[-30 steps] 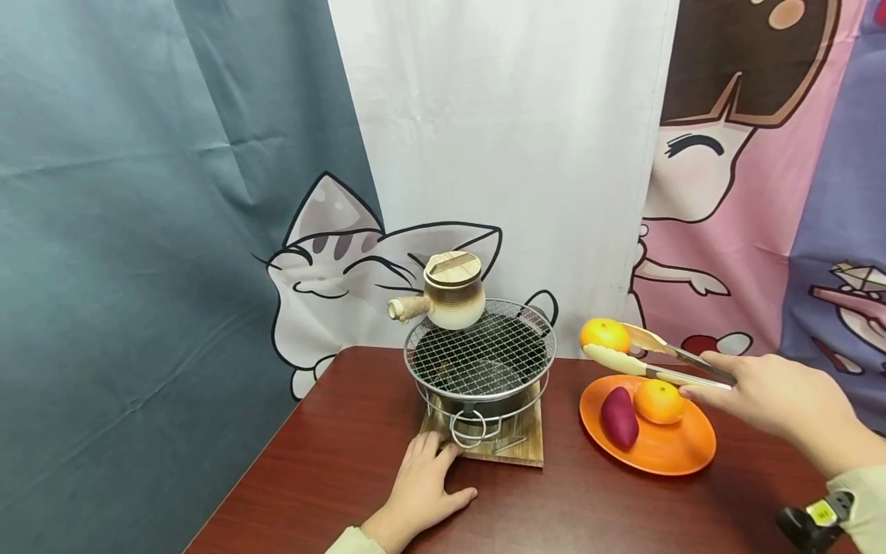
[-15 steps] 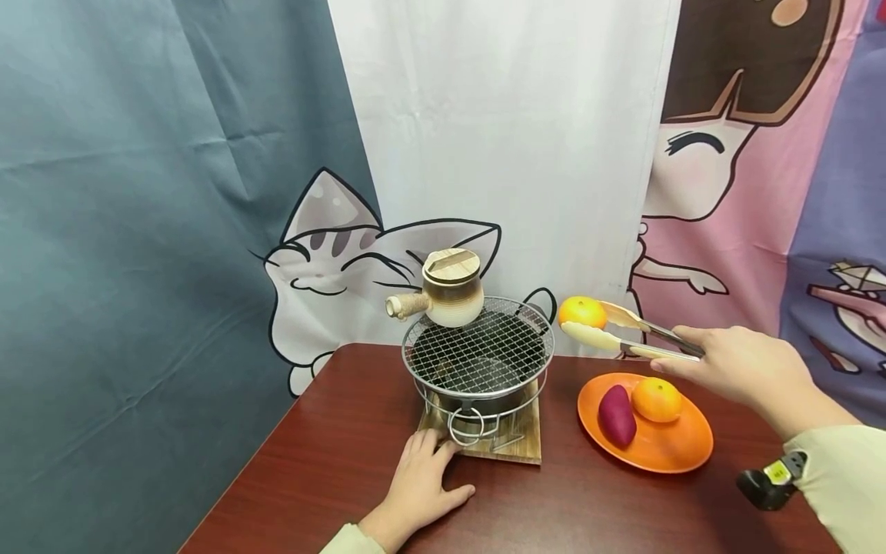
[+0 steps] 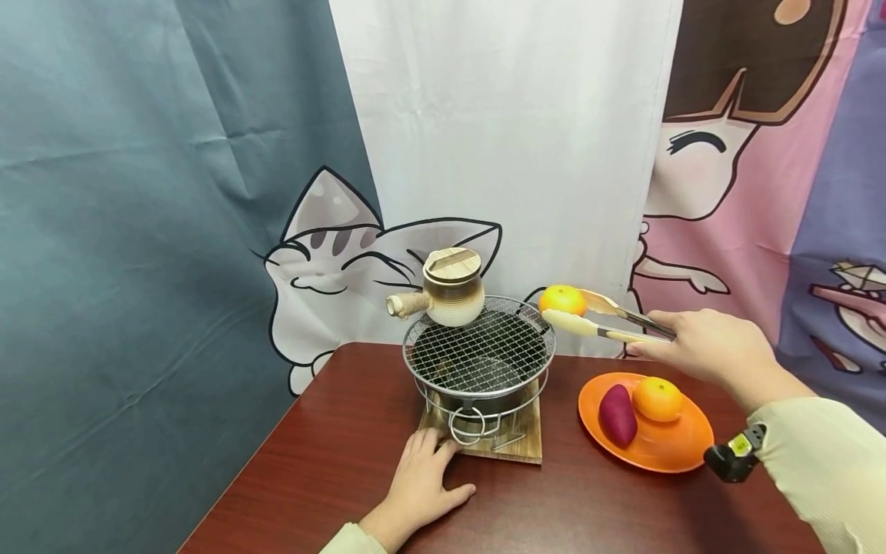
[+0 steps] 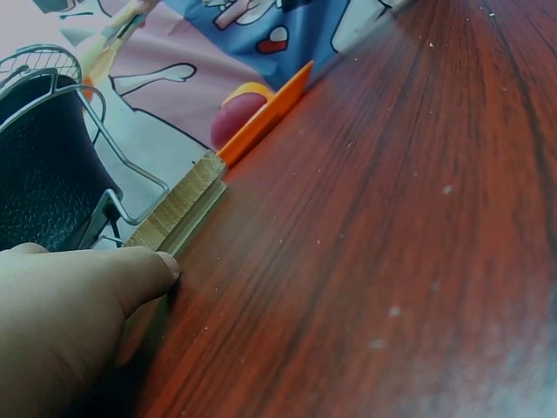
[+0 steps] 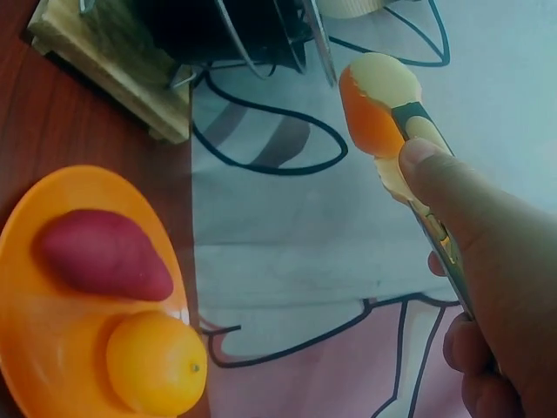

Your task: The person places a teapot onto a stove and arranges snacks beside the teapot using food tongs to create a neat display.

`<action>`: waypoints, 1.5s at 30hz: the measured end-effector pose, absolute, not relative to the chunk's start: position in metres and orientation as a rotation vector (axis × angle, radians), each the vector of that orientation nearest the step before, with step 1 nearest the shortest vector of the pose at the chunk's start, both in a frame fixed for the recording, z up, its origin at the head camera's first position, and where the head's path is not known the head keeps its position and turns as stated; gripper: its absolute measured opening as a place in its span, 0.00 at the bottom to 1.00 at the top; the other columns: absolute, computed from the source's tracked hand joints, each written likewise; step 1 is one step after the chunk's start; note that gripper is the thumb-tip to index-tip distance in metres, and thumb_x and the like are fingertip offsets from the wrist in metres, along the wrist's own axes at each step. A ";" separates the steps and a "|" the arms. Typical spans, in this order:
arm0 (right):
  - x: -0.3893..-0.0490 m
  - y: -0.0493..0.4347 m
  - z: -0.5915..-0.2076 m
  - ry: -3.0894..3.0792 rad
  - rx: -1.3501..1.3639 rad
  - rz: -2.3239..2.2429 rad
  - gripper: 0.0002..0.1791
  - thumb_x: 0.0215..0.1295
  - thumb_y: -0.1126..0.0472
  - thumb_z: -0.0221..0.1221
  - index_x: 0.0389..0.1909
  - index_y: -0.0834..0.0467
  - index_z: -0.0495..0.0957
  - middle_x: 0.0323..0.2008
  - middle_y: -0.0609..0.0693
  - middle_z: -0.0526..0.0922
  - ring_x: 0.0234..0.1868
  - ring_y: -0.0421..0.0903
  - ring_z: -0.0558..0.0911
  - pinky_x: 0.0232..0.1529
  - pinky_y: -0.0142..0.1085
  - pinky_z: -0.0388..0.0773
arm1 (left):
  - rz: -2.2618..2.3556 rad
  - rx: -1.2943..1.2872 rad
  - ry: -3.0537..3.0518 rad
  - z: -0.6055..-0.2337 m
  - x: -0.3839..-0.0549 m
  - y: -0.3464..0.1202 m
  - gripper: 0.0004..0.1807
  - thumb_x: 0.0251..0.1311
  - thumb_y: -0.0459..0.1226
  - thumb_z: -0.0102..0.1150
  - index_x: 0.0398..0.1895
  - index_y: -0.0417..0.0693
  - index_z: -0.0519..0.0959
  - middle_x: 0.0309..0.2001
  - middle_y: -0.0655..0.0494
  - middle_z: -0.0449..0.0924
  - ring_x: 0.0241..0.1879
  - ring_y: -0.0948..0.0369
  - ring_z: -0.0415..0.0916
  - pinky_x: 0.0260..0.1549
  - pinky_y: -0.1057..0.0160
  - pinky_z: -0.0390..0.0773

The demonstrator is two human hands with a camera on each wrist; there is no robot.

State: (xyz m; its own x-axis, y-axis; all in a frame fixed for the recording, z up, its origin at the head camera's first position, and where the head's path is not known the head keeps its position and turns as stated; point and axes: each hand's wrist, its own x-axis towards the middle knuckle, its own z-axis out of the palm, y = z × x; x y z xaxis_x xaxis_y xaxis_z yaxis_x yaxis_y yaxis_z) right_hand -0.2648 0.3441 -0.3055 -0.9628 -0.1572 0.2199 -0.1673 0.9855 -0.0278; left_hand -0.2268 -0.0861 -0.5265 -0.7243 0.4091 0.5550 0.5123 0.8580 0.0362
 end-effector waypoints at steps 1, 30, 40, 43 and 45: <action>-0.266 0.343 -0.304 -2.911 0.244 0.067 0.53 0.55 0.17 0.48 0.69 0.54 0.73 0.51 0.70 0.82 0.44 0.69 0.82 0.22 0.56 0.74 | -0.254 -0.669 -2.484 -0.526 -0.227 -0.086 0.32 0.41 0.64 0.70 0.49 0.61 0.81 0.51 0.54 0.70 0.55 0.52 0.68 0.60 0.49 0.67; -0.287 0.291 -0.308 -2.872 0.381 0.050 0.51 0.57 0.19 0.49 0.68 0.54 0.74 0.45 0.68 0.84 0.39 0.60 0.83 0.21 0.51 0.76 | -0.258 -0.663 -2.494 -0.526 -0.230 -0.087 0.31 0.42 0.64 0.70 0.49 0.61 0.81 0.51 0.55 0.70 0.55 0.53 0.67 0.60 0.50 0.66; -0.290 0.278 -0.310 -2.859 0.407 0.059 0.51 0.57 0.19 0.50 0.67 0.54 0.75 0.37 0.62 0.85 0.34 0.56 0.82 0.18 0.49 0.73 | -0.264 -0.658 -2.517 -0.526 -0.229 -0.086 0.32 0.43 0.64 0.70 0.50 0.62 0.80 0.51 0.55 0.69 0.55 0.53 0.66 0.61 0.50 0.65; -0.290 0.275 -0.310 -2.864 0.403 0.068 0.52 0.56 0.18 0.49 0.67 0.54 0.75 0.40 0.66 0.85 0.36 0.60 0.83 0.18 0.51 0.72 | -0.262 -0.655 -2.516 -0.527 -0.229 -0.086 0.32 0.43 0.64 0.70 0.50 0.62 0.80 0.51 0.55 0.69 0.55 0.53 0.66 0.61 0.50 0.65; -0.290 0.274 -0.311 -2.866 0.393 0.072 0.53 0.55 0.17 0.48 0.67 0.54 0.75 0.43 0.69 0.84 0.38 0.62 0.83 0.18 0.52 0.72 | -0.261 -0.656 -2.512 -0.527 -0.229 -0.086 0.32 0.43 0.64 0.70 0.50 0.62 0.80 0.50 0.55 0.69 0.55 0.53 0.66 0.61 0.50 0.65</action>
